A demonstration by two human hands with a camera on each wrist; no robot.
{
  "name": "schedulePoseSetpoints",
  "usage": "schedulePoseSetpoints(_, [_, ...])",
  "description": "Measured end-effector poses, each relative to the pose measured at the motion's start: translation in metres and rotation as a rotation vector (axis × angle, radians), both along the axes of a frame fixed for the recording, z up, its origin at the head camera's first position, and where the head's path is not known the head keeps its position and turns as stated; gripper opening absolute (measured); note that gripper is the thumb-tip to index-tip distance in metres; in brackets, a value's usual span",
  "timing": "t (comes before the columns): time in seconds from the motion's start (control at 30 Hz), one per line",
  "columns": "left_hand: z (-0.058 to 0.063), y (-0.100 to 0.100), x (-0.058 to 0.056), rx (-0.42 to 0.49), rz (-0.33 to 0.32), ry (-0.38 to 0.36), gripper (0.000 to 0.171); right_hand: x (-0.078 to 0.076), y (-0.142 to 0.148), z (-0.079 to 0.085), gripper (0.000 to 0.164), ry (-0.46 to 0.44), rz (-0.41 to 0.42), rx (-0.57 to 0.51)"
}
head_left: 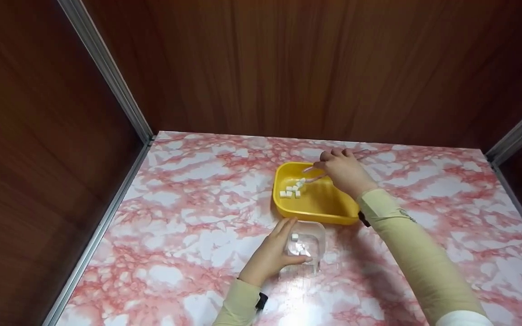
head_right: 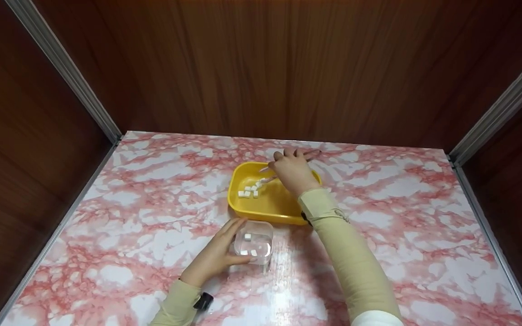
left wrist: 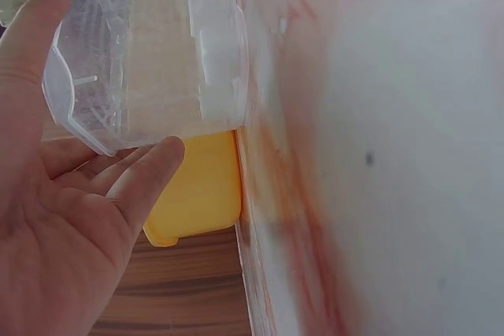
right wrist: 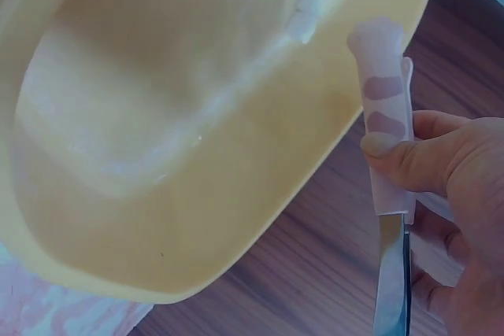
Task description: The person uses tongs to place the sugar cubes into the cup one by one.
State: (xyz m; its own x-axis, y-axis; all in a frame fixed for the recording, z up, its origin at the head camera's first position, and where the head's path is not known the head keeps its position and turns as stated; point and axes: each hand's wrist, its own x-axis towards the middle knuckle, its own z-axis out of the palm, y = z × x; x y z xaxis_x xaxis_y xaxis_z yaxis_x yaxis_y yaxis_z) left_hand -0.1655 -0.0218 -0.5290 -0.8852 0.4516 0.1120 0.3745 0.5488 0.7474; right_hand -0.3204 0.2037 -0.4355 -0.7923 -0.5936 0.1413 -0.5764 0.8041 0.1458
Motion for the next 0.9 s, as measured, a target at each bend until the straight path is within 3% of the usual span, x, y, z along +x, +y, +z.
schedulePoseSetpoints(0.27, [0.0, -0.001, -0.001, 0.0, 0.002, 0.026, 0.094, -0.006, -0.003, -0.006, 0.037, 0.007, -0.006, 0.051])
schedulePoseSetpoints(0.53, [-0.001, 0.0, 0.0, 0.001, 0.001, 0.029, 0.096, -0.009, -0.004, -0.016, 0.032, 0.075, 0.044, 0.034])
schedulePoseSetpoints(0.9, [0.001, 0.0, -0.001, 0.003, 0.005, 0.032, 0.095, -0.011, -0.006, -0.024, 0.023, 0.064, 0.04, 0.061])
